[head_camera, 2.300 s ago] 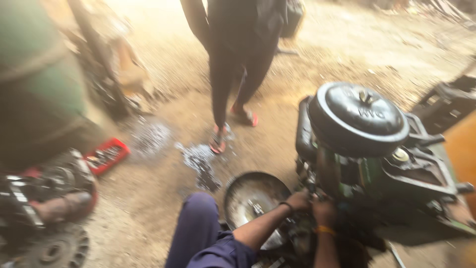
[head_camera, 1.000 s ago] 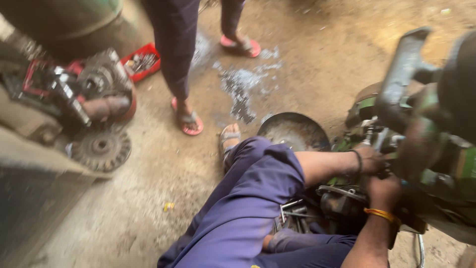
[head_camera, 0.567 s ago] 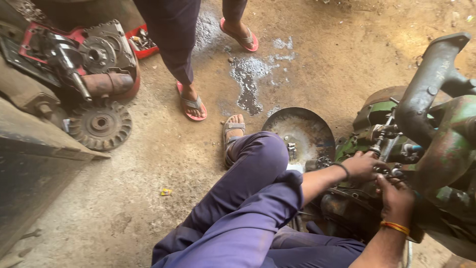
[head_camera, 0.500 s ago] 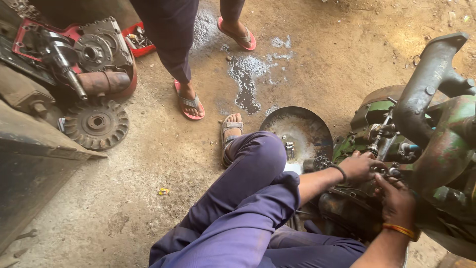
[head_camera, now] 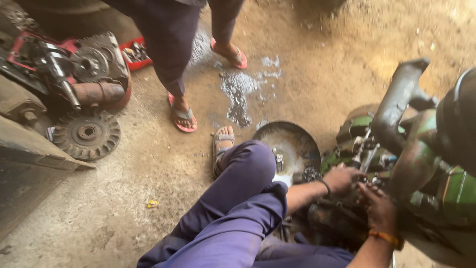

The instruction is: The person sits on the floor beside a small diesel engine and uses wrenches to loosen and remove a spring-loaded component from the engine body. They hold the part, work on its fittings by hand, and handle fasteners between the engine and a metal bowl on the floor.

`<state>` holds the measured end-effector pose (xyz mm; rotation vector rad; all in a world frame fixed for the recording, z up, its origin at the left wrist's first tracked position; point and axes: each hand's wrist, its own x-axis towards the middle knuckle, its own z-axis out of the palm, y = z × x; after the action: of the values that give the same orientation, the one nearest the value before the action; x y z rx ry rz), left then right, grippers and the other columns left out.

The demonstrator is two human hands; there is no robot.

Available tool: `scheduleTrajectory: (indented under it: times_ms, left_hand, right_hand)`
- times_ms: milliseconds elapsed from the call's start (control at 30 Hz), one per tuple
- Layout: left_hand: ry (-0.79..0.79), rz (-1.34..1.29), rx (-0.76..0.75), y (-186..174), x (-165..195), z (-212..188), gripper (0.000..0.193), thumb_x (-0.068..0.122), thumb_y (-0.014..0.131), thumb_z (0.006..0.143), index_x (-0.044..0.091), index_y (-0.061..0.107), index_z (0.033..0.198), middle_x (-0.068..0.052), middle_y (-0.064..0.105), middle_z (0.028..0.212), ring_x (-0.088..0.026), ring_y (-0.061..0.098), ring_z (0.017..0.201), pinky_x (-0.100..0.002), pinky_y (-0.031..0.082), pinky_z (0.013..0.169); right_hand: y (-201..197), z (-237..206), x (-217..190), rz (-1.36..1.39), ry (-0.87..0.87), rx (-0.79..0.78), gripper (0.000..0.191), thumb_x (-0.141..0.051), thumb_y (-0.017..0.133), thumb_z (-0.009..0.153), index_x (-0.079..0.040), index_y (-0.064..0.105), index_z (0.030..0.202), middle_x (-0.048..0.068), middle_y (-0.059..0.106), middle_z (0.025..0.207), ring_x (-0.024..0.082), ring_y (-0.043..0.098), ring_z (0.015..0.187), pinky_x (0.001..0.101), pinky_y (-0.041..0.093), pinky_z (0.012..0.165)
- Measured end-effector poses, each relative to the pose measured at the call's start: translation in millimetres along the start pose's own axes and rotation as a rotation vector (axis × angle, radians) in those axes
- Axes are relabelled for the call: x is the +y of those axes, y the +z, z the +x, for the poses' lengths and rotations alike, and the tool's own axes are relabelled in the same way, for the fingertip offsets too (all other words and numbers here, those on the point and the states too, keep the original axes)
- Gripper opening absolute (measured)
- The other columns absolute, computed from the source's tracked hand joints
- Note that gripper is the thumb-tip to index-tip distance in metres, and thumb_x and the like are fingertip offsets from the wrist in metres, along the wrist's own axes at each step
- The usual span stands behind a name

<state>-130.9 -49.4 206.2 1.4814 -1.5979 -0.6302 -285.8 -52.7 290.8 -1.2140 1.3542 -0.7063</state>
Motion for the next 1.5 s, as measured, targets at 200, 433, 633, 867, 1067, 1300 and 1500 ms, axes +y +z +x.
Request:
scheduleTrajectory:
  times_ms: [200,433,633,867,1067,1300,1500]
  left_hand:
    - [0.001,-0.009,0.066,-3,7,-6,0.048,0.029,0.069,0.085,0.031,0.068,0.133,0.001,0.068,0.137,-0.039,0.058,0.119,-0.051,0.047,0.103]
    - [-0.025,-0.005,0.109,3,13,-3,0.044,0.025,0.066,0.086,0.026,0.070,0.130,-0.002,0.072,0.127,-0.038,0.061,0.113,-0.048,0.049,0.100]
    - [-0.001,-0.043,0.104,3,17,-2,0.037,0.025,0.069,0.086,0.021,0.073,0.122,-0.004,0.074,0.120,-0.040,0.061,0.112,-0.047,0.049,0.104]
    - [0.131,-0.012,0.154,3,16,8,0.029,0.021,0.066,0.087,0.018,0.072,0.115,-0.007,0.072,0.113,-0.038,0.064,0.109,-0.046,0.052,0.096]
    - [0.257,-0.124,0.455,14,6,8,0.027,0.010,0.053,0.091,0.015,0.069,0.112,-0.007,0.071,0.111,-0.033,0.062,0.106,-0.050,0.047,0.106]
    - [0.218,-0.122,0.201,-15,19,-2,0.032,0.007,0.057,0.084,0.008,0.068,0.113,-0.010,0.072,0.117,-0.038,0.059,0.103,-0.045,0.050,0.094]
    - [0.136,-0.224,0.096,-52,44,5,0.023,0.014,0.064,0.093,0.009,0.070,0.114,-0.008,0.073,0.114,-0.036,0.063,0.099,-0.044,0.049,0.096]
  right_hand:
    - [6,7,6,0.294,0.014,-0.041,0.004,-0.014,0.070,0.100,-0.012,0.069,0.103,-0.002,0.066,0.088,0.009,0.060,0.072,0.0270,0.047,0.060]
    - [0,12,14,0.329,0.069,0.053,0.003,-0.015,0.069,0.100,-0.013,0.068,0.102,-0.004,0.066,0.087,0.009,0.059,0.075,0.0277,0.047,0.063]
    - [-9,19,27,0.421,0.038,-0.065,0.006,-0.018,0.071,0.103,-0.016,0.067,0.101,-0.006,0.062,0.086,0.009,0.057,0.074,0.0253,0.046,0.066]
    - [-13,22,32,0.378,-0.014,-0.006,0.001,-0.017,0.068,0.101,-0.017,0.067,0.101,-0.008,0.061,0.086,0.008,0.055,0.076,0.0258,0.043,0.068]
    - [-5,8,25,0.404,-0.045,-0.039,0.007,-0.021,0.068,0.102,-0.015,0.068,0.102,-0.006,0.060,0.085,0.009,0.056,0.077,0.0253,0.045,0.071]
    - [15,-30,-17,0.244,0.036,0.109,0.018,-0.020,0.072,0.098,-0.009,0.073,0.112,-0.003,0.065,0.081,0.009,0.061,0.069,0.0259,0.051,0.062]
    - [29,-44,-41,0.051,-0.083,0.225,0.021,-0.016,0.076,0.093,-0.007,0.071,0.111,0.002,0.071,0.089,0.011,0.069,0.075,0.0284,0.059,0.063]
